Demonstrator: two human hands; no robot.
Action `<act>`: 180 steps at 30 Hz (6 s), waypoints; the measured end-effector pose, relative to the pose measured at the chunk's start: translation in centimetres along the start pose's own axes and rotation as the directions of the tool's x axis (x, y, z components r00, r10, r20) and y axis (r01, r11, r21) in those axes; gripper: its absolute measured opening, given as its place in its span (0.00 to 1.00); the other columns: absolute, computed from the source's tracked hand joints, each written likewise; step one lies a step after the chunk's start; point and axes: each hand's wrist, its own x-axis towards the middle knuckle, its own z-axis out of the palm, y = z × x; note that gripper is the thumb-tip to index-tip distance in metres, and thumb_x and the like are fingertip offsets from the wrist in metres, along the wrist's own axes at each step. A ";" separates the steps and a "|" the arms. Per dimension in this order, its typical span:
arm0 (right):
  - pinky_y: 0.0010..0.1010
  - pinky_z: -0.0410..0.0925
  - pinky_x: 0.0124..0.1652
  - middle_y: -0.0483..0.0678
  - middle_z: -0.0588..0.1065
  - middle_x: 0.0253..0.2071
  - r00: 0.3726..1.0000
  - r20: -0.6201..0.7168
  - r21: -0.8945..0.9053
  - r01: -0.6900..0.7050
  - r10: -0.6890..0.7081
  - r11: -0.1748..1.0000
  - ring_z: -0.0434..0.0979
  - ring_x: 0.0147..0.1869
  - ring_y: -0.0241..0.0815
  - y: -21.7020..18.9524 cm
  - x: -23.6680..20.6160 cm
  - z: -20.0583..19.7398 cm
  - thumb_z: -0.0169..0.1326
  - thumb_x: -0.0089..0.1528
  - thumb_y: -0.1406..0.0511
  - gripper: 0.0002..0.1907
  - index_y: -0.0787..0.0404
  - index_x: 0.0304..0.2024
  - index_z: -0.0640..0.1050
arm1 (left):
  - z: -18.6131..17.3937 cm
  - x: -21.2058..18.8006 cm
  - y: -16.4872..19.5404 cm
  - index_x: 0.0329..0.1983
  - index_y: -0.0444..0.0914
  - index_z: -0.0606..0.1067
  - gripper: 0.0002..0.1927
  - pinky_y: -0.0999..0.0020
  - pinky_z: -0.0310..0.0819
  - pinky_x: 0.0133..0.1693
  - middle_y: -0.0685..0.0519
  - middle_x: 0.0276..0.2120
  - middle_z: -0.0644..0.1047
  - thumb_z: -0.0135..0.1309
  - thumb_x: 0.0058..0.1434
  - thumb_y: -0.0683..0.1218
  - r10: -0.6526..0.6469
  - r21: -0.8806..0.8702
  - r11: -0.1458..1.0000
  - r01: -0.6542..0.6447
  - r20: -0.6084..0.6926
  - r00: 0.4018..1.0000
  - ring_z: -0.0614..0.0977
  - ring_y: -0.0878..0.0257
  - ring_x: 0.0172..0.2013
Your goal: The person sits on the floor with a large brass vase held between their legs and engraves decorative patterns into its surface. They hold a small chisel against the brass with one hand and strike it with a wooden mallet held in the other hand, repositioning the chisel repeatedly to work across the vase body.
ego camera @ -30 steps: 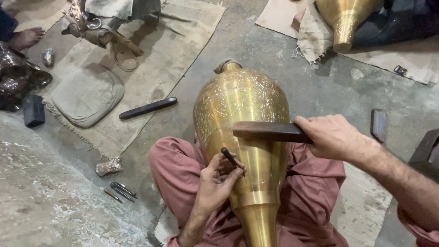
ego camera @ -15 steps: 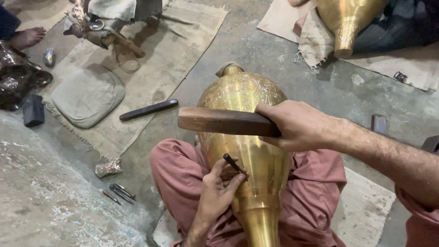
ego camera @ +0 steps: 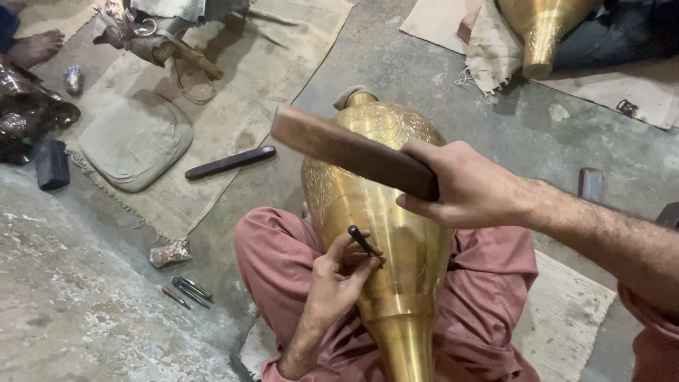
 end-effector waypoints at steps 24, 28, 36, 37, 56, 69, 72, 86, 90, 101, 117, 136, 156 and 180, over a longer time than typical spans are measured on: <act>0.47 0.72 0.34 0.52 0.76 0.30 0.994 0.107 -0.239 0.022 0.004 0.971 0.80 0.35 0.55 -1.1 1.3 -0.4 0.59 0.56 0.64 0.16 0.57 0.43 0.69 | 0.1 0.3 -0.1 0.62 0.31 0.71 0.23 0.67 0.84 0.51 0.45 0.44 0.85 0.58 0.64 0.34 -0.096 0.035 0.995 0.097 -0.031 0.995 0.87 0.60 0.47; 0.46 0.75 0.35 0.49 0.75 0.32 0.921 0.290 -0.515 -0.079 0.260 0.853 0.82 0.35 0.52 -1.0 2.0 -0.3 0.51 0.63 0.67 0.10 0.54 0.46 0.68 | 0.2 0.5 -0.5 0.62 0.30 0.69 0.22 0.67 0.83 0.54 0.45 0.47 0.84 0.54 0.64 0.33 -0.155 -0.146 0.978 0.152 -0.009 0.988 0.86 0.60 0.50; 0.48 0.73 0.33 0.49 0.75 0.29 0.971 0.227 -0.398 0.026 0.071 0.917 0.80 0.34 0.54 -1.6 2.7 -0.2 0.54 0.58 0.66 0.15 0.52 0.47 0.71 | 1.2 -0.1 -0.8 0.59 0.28 0.70 0.20 0.67 0.82 0.51 0.45 0.43 0.84 0.57 0.63 0.32 -0.126 -0.099 0.989 0.113 -0.134 0.983 0.86 0.60 0.46; 0.48 0.73 0.32 0.48 0.75 0.29 0.967 0.246 -0.456 0.051 0.071 0.889 0.80 0.34 0.54 -1.8 2.8 -0.1 0.54 0.58 0.66 0.15 0.52 0.48 0.71 | 1.2 -0.3 -0.7 0.60 0.29 0.69 0.21 0.67 0.82 0.51 0.46 0.43 0.84 0.57 0.63 0.32 -0.103 -0.075 0.993 0.093 -0.145 0.984 0.86 0.61 0.45; 0.49 0.73 0.32 0.51 0.77 0.28 0.979 0.202 -0.341 0.076 -0.006 0.937 0.81 0.33 0.55 -2.8 4.3 0.5 0.57 0.59 0.66 0.13 0.56 0.46 0.71 | 2.4 -1.3 0.2 0.61 0.32 0.69 0.23 0.69 0.84 0.47 0.48 0.41 0.85 0.58 0.63 0.35 -0.093 0.006 0.995 0.097 -0.233 0.968 0.88 0.62 0.43; 0.49 0.71 0.31 0.50 0.76 0.27 0.973 0.209 -0.357 0.171 -0.099 0.918 0.79 0.32 0.55 -4.0 3.9 0.1 0.57 0.58 0.67 0.14 0.57 0.45 0.70 | 3.7 -2.2 -0.7 0.57 0.32 0.68 0.19 0.71 0.83 0.45 0.48 0.40 0.85 0.57 0.64 0.34 -0.054 -0.061 0.997 0.037 -0.320 0.946 0.88 0.62 0.42; 0.47 0.72 0.33 0.49 0.76 0.27 0.952 0.307 -0.489 0.153 0.005 0.859 0.81 0.32 0.51 -3.9 3.9 0.4 0.54 0.63 0.66 0.09 0.57 0.44 0.70 | 3.8 -2.4 -0.8 0.58 0.32 0.67 0.20 0.71 0.82 0.45 0.48 0.40 0.84 0.56 0.64 0.34 -0.028 -0.041 0.999 0.016 -0.322 0.946 0.87 0.62 0.43; 0.42 0.73 0.29 0.48 0.75 0.28 0.929 0.367 -0.464 0.133 0.054 0.876 0.80 0.29 0.46 -5.0 3.7 -0.1 0.52 0.64 0.66 0.08 0.56 0.45 0.68 | 4.3 -2.7 -1.0 0.49 0.30 0.72 0.14 0.69 0.86 0.45 0.46 0.40 0.86 0.59 0.61 0.33 -0.044 -0.034 0.999 0.033 -0.372 0.927 0.89 0.61 0.41; 0.40 0.73 0.27 0.47 0.75 0.27 0.943 0.329 -0.405 0.181 -0.042 0.896 0.78 0.28 0.44 -5.1 3.9 0.8 0.51 0.65 0.66 0.08 0.57 0.45 0.69 | 4.6 -2.9 -0.8 0.49 0.31 0.71 0.14 0.70 0.84 0.44 0.46 0.39 0.85 0.58 0.62 0.34 -0.087 -0.098 0.994 0.052 -0.396 0.914 0.88 0.63 0.40; 0.40 0.73 0.28 0.46 0.75 0.28 0.919 0.389 -0.496 0.148 0.066 0.856 0.78 0.28 0.42 -5.6 3.6 0.0 0.50 0.65 0.66 0.07 0.55 0.46 0.68 | 4.6 -3.3 -0.9 0.47 0.32 0.69 0.12 0.73 0.83 0.42 0.48 0.40 0.84 0.58 0.63 0.34 -0.042 -0.116 0.993 -0.002 -0.375 0.926 0.87 0.64 0.41; 0.37 0.73 0.27 0.46 0.75 0.31 0.925 0.380 -0.549 0.213 0.015 0.808 0.78 0.29 0.40 -4.9 2.3 0.8 0.49 0.67 0.63 0.09 0.57 0.47 0.67 | 4.8 -3.5 -1.3 0.49 0.31 0.72 0.13 0.71 0.86 0.42 0.48 0.40 0.84 0.59 0.63 0.35 0.060 0.050 0.998 -0.045 -0.354 0.933 0.88 0.64 0.41; 0.43 0.71 0.27 0.45 0.74 0.27 0.966 0.082 -0.366 0.258 -0.246 0.894 0.76 0.28 0.45 -4.4 1.0 0.5 0.58 0.59 0.64 0.14 0.58 0.44 0.69 | 5.3 -3.6 -0.4 0.54 0.32 0.69 0.17 0.72 0.84 0.45 0.48 0.42 0.84 0.57 0.63 0.33 0.037 -0.007 0.999 -0.042 -0.359 0.933 0.88 0.63 0.44; 0.46 0.68 0.41 0.42 0.74 0.25 0.940 0.314 -0.571 0.299 -0.133 0.765 0.78 0.27 0.40 -6.5 0.7 0.3 0.51 0.67 0.61 0.08 0.55 0.46 0.70 | 6.2 -4.2 -2.3 0.48 0.31 0.72 0.13 0.73 0.84 0.42 0.47 0.40 0.84 0.60 0.62 0.34 0.109 0.036 0.994 -0.104 -0.414 0.904 0.87 0.64 0.39; 0.49 0.67 0.39 0.44 0.76 0.27 0.936 0.293 -0.562 0.333 -0.194 0.758 0.79 0.31 0.44 -6.7 -0.8 1.5 0.54 0.64 0.62 0.09 0.56 0.41 0.69 | 6.8 -4.9 -3.5 0.47 0.31 0.76 0.13 0.74 0.83 0.37 0.46 0.37 0.86 0.63 0.61 0.37 0.083 0.109 0.993 -0.039 -0.434 0.897 0.87 0.64 0.35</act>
